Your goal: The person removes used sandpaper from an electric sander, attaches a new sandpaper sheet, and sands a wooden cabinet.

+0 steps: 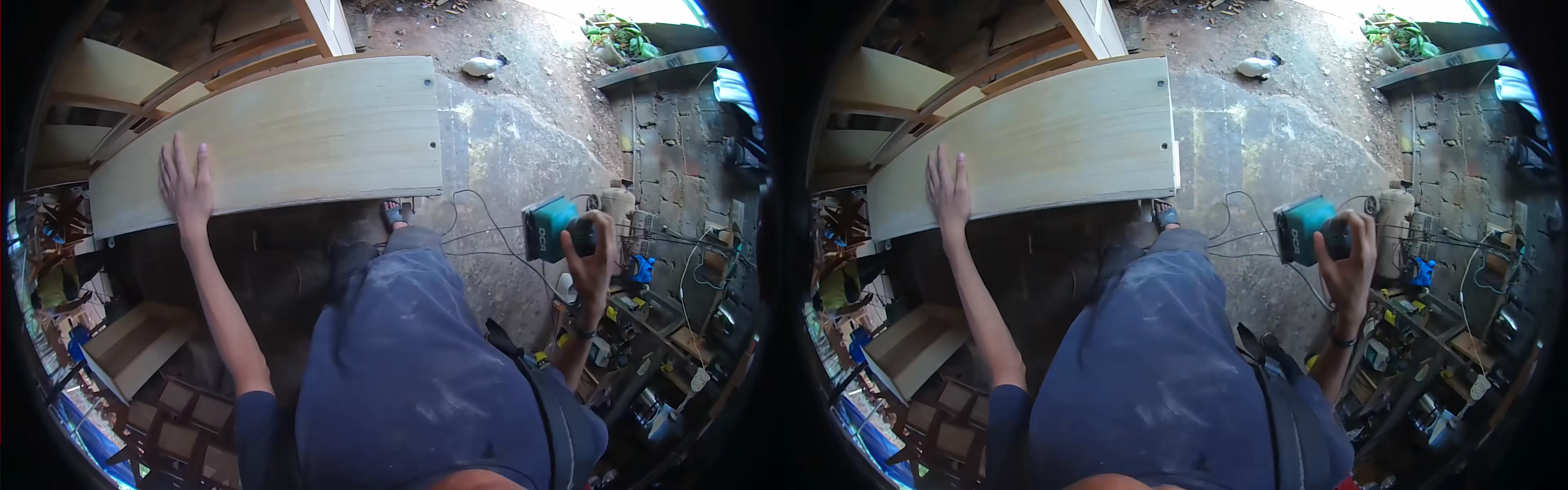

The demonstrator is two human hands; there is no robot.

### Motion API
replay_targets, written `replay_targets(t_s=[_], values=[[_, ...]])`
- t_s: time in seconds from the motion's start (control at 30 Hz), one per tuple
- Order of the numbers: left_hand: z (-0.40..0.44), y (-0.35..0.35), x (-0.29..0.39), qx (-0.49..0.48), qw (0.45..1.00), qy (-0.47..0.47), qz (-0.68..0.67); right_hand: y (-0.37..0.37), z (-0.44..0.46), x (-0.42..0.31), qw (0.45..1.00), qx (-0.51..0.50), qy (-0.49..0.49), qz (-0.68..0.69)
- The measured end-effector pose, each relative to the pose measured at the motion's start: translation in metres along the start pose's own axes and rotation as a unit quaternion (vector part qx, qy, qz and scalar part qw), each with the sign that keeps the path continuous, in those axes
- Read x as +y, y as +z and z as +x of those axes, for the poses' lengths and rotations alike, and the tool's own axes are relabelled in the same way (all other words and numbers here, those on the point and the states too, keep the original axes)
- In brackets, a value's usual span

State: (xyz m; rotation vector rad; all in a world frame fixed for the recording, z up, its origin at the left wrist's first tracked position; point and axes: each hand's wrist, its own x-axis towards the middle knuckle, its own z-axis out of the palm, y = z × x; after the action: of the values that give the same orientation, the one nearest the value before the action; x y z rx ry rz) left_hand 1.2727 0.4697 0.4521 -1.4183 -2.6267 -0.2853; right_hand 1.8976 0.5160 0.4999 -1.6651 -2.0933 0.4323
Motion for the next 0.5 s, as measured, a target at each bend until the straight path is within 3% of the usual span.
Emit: replay_targets(t_s=[0.27, 0.5], values=[[0.003, 0.000, -0.004, -0.011, 1.000, 0.012, -0.016, 0.088, -0.044, 0.074, 0.983, -0.114, 0.139, 0.038], [0.001, -0.007, 0.000, -0.008, 0.999, 0.035, -0.025, 0.160, -0.071, 0.106, 0.976, -0.171, 0.130, -0.023]])
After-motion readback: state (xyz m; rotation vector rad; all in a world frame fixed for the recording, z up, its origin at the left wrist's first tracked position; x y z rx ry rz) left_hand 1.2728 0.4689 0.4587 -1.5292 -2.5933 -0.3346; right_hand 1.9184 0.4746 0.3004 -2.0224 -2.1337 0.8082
